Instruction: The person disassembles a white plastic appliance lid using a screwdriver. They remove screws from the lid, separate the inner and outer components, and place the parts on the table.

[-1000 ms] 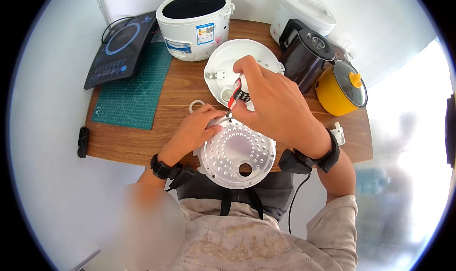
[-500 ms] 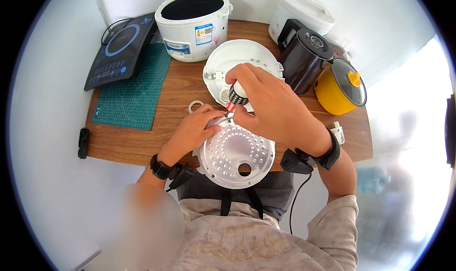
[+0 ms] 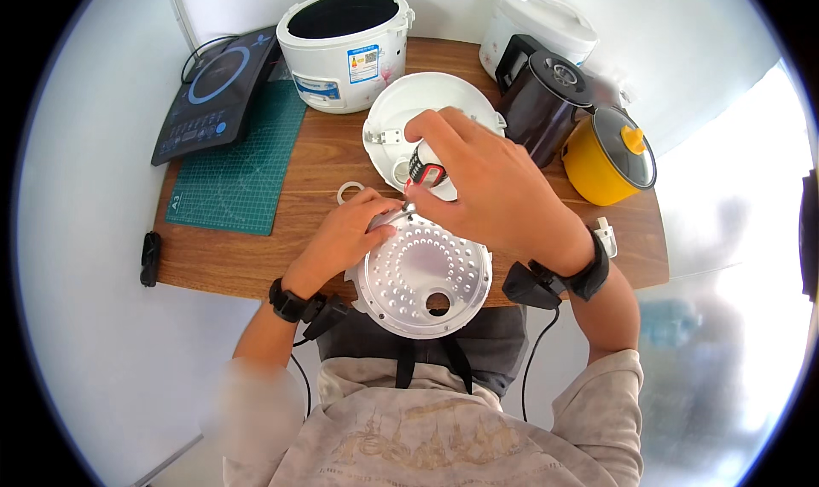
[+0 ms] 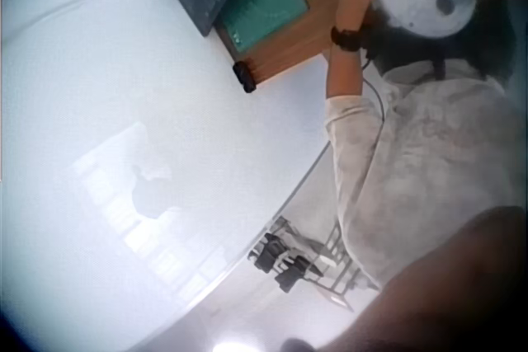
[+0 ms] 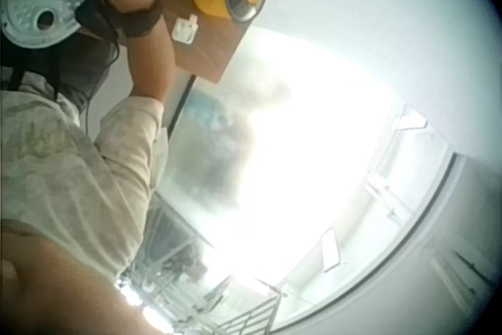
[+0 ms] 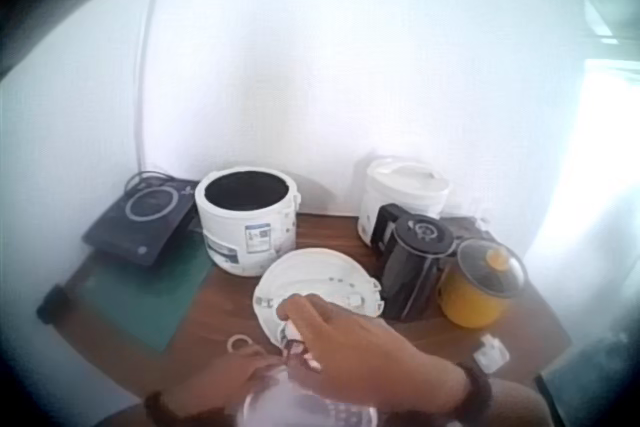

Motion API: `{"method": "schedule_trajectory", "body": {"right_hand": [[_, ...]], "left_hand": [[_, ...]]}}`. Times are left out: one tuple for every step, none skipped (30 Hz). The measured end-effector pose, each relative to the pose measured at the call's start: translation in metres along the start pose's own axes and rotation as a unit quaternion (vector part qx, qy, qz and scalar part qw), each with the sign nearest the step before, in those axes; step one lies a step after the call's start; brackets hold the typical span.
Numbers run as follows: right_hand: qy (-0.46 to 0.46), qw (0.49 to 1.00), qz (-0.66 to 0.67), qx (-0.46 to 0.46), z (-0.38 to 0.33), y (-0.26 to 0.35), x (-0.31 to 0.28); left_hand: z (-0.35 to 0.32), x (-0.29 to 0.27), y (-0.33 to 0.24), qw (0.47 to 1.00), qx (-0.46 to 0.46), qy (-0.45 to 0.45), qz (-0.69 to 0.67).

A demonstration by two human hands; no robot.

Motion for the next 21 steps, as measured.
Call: {"method": "schedule_trajectory", "body": {"right_hand": [[0.014,0.998,-0.062,0.003,0.002,0.004,-0.005],[0.028,0.992,-0.123,0.006,0.003,0.007,-0.006],[0.036,0.993,-0.115,0.018,0.003,0.005,-0.005],[0.044,0.993,-0.108,0.029,0.004,0.002,-0.002],[0.052,0.993,-0.100,0.040,0.005,-0.001,0.001],[0.022,0.998,-0.059,0.016,0.005,-0.001,0.001],[-0.008,1.000,-0.018,-0.008,0.004,-0.001,0.000],[-0.038,0.998,0.023,-0.032,0.003,-0.001,-0.001],[-0.042,0.998,0.033,-0.042,0.002,-0.001,0.002],[-0.046,0.997,0.042,-0.052,0.002,0.000,0.004],[-0.050,0.996,0.052,-0.061,0.003,0.001,0.006],[-0.040,0.998,0.018,-0.052,0.003,0.003,0.006],[-0.031,0.999,-0.016,-0.042,0.002,0.006,0.003],[-0.022,0.998,-0.050,-0.032,0.002,0.008,0.003],[-0.006,0.998,-0.063,-0.018,0.002,0.005,0.004],[0.009,0.997,-0.077,-0.004,0.003,0.001,0.006],[0.025,0.996,-0.091,0.010,0.003,-0.003,0.008],[0.007,0.999,-0.050,-0.002,0.002,-0.005,0.008],[-0.010,1.000,-0.009,-0.014,0.001,-0.009,0.009],[-0.028,0.999,0.031,-0.026,-0.001,-0.012,0.008],[-0.027,0.998,0.045,-0.037,-0.001,-0.013,0.007]], "left_hand": [[-0.001,0.000,0.000,1.000,-0.009,0.002,0.006],[-0.001,0.000,0.000,1.000,-0.017,0.004,0.013],[-0.002,0.000,-0.001,0.999,-0.025,0.007,0.019],[-0.002,0.000,-0.001,1.000,-0.018,0.005,0.014],[-0.003,0.000,-0.001,1.000,-0.012,0.004,0.010],[-0.003,0.000,-0.001,1.000,-0.005,0.002,0.005],[-0.003,-0.001,-0.001,1.000,-0.007,0.005,0.005],[-0.002,-0.001,-0.002,1.000,-0.008,0.007,0.004],[-0.002,-0.001,-0.001,1.000,-0.010,0.009,0.004],[-0.001,-0.002,-0.001,1.000,-0.012,0.010,0.004],[0.000,-0.003,0.000,1.000,-0.014,0.011,0.003],[0.000,-0.004,0.001,1.000,-0.018,0.010,0.003],[0.000,-0.004,0.001,1.000,-0.026,0.008,0.012],[0.001,-0.005,-0.001,0.999,-0.033,0.006,0.020],[0.002,-0.005,-0.002,0.999,-0.040,0.004,0.029],[0.004,-0.004,-0.002,0.999,-0.023,0.001,0.033],[0.006,-0.003,-0.002,0.999,-0.006,-0.002,0.037],[0.009,-0.002,-0.004,0.999,0.011,-0.005,0.040],[0.013,-0.001,-0.005,0.999,0.007,-0.004,0.045],[0.018,0.000,-0.007,0.999,0.004,-0.003,0.050],[0.022,-0.001,-0.008,0.998,-0.002,-0.004,0.056]]}}
Point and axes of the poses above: each hand's wrist, its own z-axis towards the middle knuckle, its own x-axis out of the palm, y = z × x, the point moved 5 cm from there along z, towards the middle knuckle, and after that the axes turned 12 degrees about -z, right-handed, at the moved point
